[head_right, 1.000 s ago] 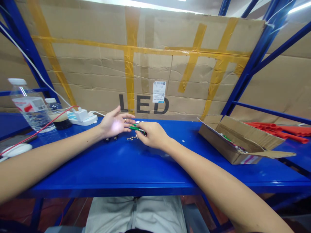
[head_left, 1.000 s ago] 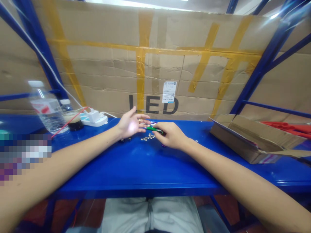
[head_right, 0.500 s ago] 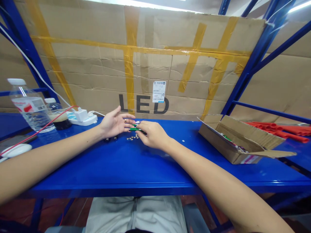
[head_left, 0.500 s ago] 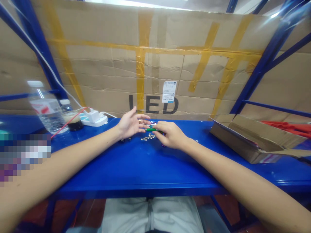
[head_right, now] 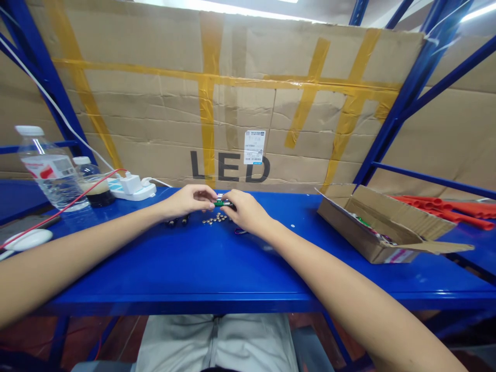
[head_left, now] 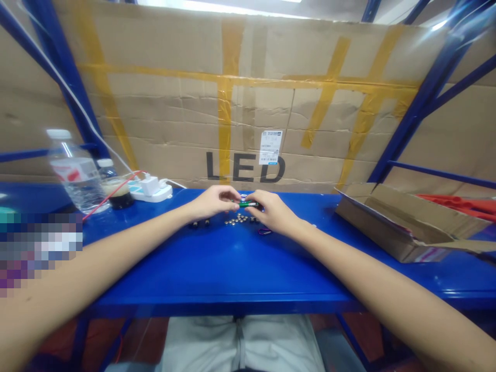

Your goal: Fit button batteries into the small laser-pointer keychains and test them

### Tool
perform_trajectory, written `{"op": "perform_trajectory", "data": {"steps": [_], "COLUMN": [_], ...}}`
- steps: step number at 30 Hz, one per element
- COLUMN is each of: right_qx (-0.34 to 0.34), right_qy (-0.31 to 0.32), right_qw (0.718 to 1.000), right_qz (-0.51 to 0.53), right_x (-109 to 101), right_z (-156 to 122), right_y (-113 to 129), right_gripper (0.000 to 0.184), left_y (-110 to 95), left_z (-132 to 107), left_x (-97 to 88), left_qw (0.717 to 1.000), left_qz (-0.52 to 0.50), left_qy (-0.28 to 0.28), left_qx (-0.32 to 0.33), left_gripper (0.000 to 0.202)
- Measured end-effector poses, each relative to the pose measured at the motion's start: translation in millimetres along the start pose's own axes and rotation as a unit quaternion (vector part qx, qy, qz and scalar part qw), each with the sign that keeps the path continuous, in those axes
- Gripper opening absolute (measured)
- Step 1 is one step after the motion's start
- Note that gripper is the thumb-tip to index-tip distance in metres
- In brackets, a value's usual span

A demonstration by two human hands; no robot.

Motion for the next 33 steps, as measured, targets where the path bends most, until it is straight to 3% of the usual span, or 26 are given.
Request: {"op": "perform_trajectory", "data": {"steps": [6, 11, 17, 22, 25, 28, 30, 33], "right_qx": [0.063, 0.042, 0.039, 0.067, 0.058, 0.047, 0.033, 0.022], "right_qy": [0.011, 0.009, 0.119, 0.139, 0.131, 0.101, 0.095, 0.099], "right_qw": [0.998, 0.999, 0.99, 0.987, 0.988, 0.992, 0.993, 0.993], "right_qz": [0.027, -0.007, -0.059, -0.041, -0.054, -0.063, -0.058, -0.055], "right_x": [2, 9, 39, 46, 44, 40, 40, 40], "right_z": [2, 13, 18, 13, 14, 16, 18, 18], "right_y": [-10, -28, -45, -56, -55, -47, -39, -30], "right_gripper": [0.016, 0.012, 0.025, 0.029, 0.022, 0.031, 0.035, 0.024], "left_y": [-2, -1, 20, 27, 24, 16, 11, 9], "left_z": [-1, 3, 14, 20, 19, 16, 14, 16], "left_x": [1.4, -13.8, -20.3, -20.3, -18.5, -16.3, -13.7, -9.2], "left_qw": [0.991, 0.943, 0.916, 0.899, 0.901, 0.914, 0.929, 0.963], "left_qz": [0.117, 0.313, 0.39, 0.424, 0.414, 0.377, 0.336, 0.23], "left_qy": [-0.003, -0.044, -0.008, 0.013, 0.013, -0.017, -0.04, -0.061], "left_qx": [0.067, 0.103, 0.093, 0.113, 0.132, 0.149, 0.15, 0.127], "left_gripper": [0.015, 0.016, 0.013, 0.01, 0.009, 0.008, 0.008, 0.017]}}
Point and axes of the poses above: each hand's wrist, its own z-axis towards the middle knuckle, its own x-axis out of the palm, y = z × x, the point moved 7 cm from there along z, towards the middle knuckle, and after that the axes turned 8 degrees about -y, right-handed, at the moved point
